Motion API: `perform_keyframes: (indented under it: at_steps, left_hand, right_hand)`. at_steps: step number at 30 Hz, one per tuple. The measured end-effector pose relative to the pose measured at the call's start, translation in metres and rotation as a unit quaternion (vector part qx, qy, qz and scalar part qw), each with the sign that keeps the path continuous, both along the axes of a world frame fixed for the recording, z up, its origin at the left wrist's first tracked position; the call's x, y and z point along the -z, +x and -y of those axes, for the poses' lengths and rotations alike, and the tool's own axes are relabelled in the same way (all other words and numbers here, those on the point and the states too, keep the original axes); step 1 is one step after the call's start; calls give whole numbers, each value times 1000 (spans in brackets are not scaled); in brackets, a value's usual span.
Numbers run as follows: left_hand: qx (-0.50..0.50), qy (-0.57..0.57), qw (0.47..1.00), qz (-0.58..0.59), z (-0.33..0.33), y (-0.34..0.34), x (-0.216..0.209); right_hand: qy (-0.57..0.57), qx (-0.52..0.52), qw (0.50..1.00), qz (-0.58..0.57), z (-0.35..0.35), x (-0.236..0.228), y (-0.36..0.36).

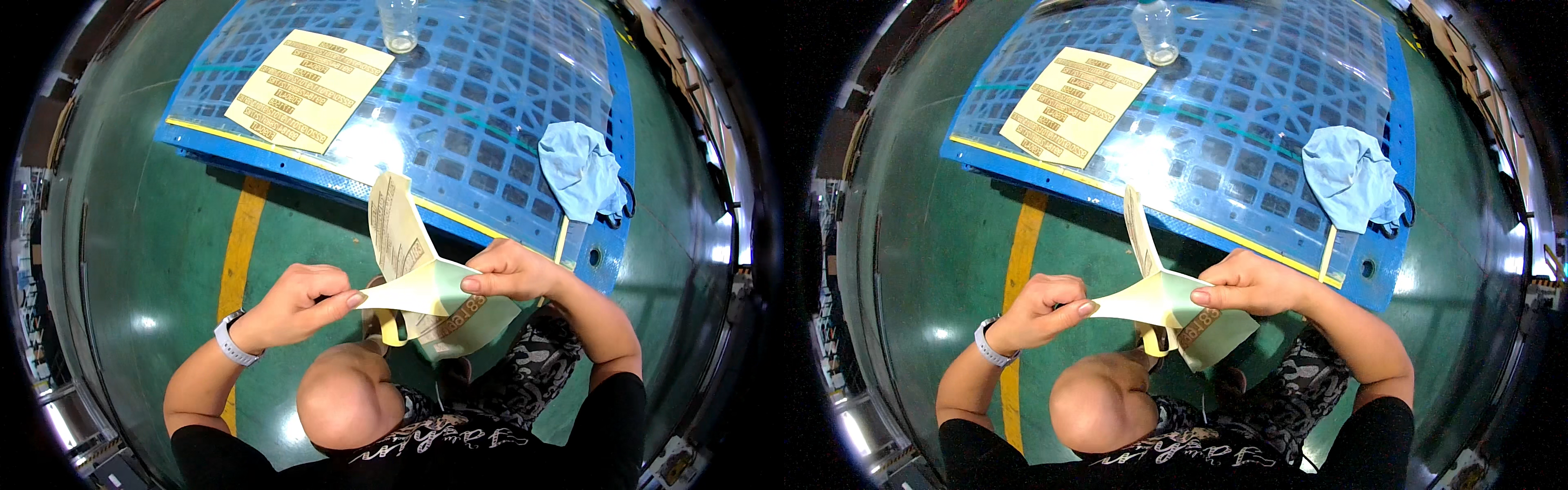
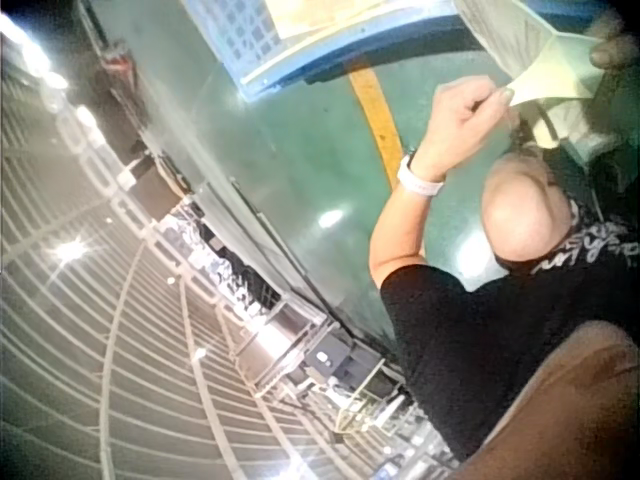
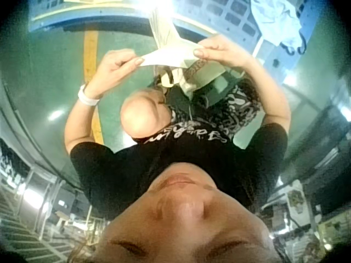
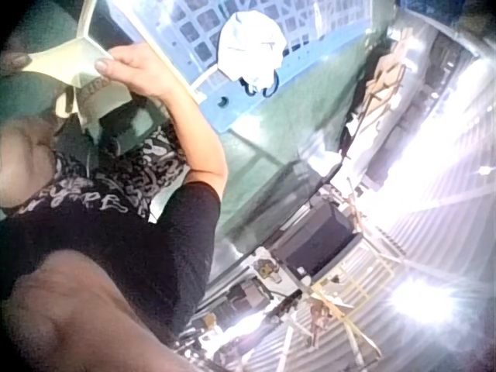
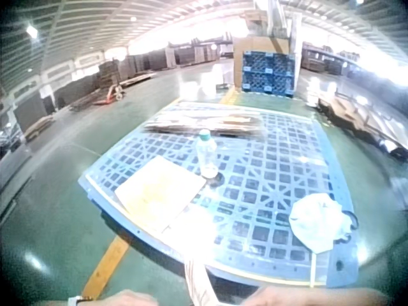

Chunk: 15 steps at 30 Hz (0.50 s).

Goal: The person peels waste backing from a sheet of printed labels and then cleans a green board by pouring liquid from a bottle and wiping the surface with a cloth.

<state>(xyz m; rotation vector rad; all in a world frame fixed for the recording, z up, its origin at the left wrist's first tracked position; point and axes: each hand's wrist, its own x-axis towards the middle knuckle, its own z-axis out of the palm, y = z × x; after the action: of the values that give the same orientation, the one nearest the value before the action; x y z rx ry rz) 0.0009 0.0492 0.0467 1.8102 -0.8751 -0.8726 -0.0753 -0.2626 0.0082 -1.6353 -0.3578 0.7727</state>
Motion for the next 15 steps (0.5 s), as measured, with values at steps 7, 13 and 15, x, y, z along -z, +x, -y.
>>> perform_keyframes:
  at_steps: [7, 13, 15]
  left_hand:
    - [-74, -120, 988, 61, 33, -8, 41]
    - [-123, -82, 985, -90, 51, -20, 56]
    - [-111, -56, 989, -84, 55, -24, 54]
  right_hand:
    - [54, 78, 995, -35, -34, 11, 6]
    - [8, 15, 996, 93, -44, 31, 2]
    - [-21, -11, 992, 123, -46, 33, 0]
